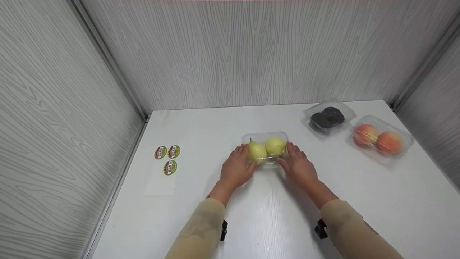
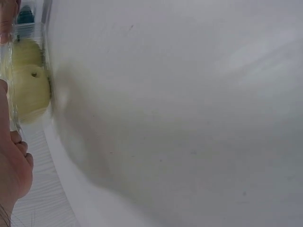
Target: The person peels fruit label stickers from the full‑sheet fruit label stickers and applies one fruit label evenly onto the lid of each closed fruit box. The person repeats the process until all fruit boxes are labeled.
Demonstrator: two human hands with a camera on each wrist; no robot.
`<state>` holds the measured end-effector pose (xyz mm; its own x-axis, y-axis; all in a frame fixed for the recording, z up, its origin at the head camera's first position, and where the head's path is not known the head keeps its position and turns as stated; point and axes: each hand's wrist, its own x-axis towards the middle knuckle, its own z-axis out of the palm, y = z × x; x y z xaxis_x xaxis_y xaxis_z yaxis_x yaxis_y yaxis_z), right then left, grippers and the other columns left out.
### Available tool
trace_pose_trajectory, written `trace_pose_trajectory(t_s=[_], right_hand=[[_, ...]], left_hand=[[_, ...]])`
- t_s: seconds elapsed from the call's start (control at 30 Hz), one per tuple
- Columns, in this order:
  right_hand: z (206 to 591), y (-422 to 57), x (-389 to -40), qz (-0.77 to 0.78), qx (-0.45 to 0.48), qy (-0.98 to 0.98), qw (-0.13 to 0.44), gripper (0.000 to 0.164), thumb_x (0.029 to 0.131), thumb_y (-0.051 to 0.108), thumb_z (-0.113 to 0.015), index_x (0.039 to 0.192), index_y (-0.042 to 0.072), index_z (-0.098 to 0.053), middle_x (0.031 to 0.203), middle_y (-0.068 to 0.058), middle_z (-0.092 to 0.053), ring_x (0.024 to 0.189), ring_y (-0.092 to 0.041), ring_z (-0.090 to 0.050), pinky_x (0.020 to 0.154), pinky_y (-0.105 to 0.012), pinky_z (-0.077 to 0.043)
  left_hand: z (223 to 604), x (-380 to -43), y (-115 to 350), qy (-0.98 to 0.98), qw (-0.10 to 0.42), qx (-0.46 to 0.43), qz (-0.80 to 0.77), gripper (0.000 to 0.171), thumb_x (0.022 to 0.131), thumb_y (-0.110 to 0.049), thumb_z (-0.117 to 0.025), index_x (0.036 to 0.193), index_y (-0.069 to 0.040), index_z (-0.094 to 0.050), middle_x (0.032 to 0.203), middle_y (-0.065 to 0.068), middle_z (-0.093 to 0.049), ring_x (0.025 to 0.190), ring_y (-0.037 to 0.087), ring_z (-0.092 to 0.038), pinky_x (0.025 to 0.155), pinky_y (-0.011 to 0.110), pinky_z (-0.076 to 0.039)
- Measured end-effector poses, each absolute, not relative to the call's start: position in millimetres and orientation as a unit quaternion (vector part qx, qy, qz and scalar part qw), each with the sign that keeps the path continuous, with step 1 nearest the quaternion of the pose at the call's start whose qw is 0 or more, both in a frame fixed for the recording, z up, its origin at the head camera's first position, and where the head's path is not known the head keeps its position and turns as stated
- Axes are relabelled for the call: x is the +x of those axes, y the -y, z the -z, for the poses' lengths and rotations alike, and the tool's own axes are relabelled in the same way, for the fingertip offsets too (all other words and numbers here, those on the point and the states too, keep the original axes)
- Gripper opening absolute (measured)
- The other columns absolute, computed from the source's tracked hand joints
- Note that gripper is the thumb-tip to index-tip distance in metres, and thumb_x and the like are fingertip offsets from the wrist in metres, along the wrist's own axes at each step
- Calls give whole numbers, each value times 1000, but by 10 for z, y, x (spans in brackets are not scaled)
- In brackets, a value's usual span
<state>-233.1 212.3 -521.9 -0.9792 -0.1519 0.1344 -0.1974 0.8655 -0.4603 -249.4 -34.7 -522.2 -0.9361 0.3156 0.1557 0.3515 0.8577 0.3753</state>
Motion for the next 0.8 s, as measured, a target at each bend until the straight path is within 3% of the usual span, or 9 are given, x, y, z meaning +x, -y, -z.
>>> trace_pose_trajectory(t_s=[0.8], right_hand=[[5270,-2146,-2269,-260,88,960,62,76,107,37,-63,161,-7,-32,163,-29,-38,152,-48,-34,119,-63,-33]], left_hand=[[5224,-2394,348,960,54,-170,215,69,108,-45,-52,160,0,-43,161,18,-47,151,35,-43,122,44,-35]])
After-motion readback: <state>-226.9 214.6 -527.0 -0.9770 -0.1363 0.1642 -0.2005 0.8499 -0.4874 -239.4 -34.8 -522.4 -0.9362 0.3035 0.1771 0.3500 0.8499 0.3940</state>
